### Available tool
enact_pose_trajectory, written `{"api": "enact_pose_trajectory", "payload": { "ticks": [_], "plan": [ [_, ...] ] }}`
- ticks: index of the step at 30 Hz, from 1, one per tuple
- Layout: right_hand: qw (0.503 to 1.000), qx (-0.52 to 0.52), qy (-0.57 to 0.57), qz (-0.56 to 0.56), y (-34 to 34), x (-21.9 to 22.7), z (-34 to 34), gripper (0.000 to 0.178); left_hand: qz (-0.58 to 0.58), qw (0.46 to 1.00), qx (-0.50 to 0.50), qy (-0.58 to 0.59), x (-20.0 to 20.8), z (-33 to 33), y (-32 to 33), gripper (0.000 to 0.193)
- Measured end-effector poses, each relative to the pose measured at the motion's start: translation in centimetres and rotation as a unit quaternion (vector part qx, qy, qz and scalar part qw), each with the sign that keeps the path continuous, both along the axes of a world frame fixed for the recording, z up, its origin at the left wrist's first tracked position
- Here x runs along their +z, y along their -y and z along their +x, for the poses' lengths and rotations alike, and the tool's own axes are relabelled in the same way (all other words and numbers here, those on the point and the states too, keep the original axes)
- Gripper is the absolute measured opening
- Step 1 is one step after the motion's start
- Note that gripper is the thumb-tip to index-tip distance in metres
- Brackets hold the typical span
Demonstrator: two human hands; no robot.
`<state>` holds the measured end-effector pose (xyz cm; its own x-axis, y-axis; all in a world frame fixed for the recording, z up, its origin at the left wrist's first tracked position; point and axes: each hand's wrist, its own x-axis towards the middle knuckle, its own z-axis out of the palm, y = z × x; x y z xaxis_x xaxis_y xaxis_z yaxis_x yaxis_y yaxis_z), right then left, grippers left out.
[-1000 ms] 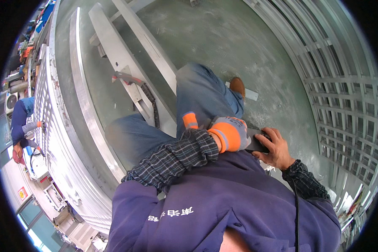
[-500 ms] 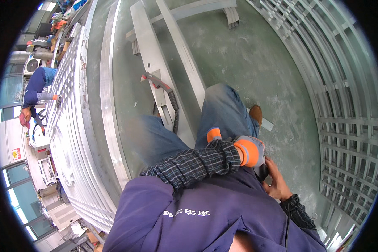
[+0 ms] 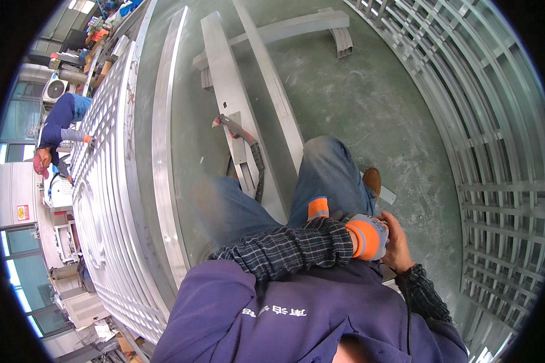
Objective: The person welds metal frames using a handheld welding torch, then scrapes the welded joints with a metal file. The person handles several metal frame pieces, positioning them for welding and cleaning the seams afterward.
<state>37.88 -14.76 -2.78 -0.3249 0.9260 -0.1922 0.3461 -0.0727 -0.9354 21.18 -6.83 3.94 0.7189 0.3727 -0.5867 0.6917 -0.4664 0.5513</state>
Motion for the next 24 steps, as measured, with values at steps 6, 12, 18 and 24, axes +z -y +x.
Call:
{"api": "enact_pose_trajectory", "payload": {
  "ticks": [6, 12, 18, 24],
  "plan": [
    [0.985, -0.156, -0.075, 0.001, -1.9, -5.5, -3.9, 0.061, 0.027, 0.999, -0.025, -0.014, -4.3, -0.2, 0.5, 0.049],
    [0.985, 0.070, 0.101, -0.120, -3.5, 2.8, 0.5, 0.059, -0.029, 0.956, 0.276, 0.097, 3.1, -7.2, -3.3, 0.045],
    [0.950, 0.019, -0.274, -0.151, -10.9, 6.4, -2.9, 0.086, 0.261, 0.758, 0.503, 0.323, 2.3, -16.7, -9.0, 0.044],
    [0.722, 0.053, -0.547, -0.420, -16.2, 5.5, -13.2, 0.096, 0.413, 0.709, 0.493, 0.289, 0.9, -19.9, -10.5, 0.076]
  ]
}}
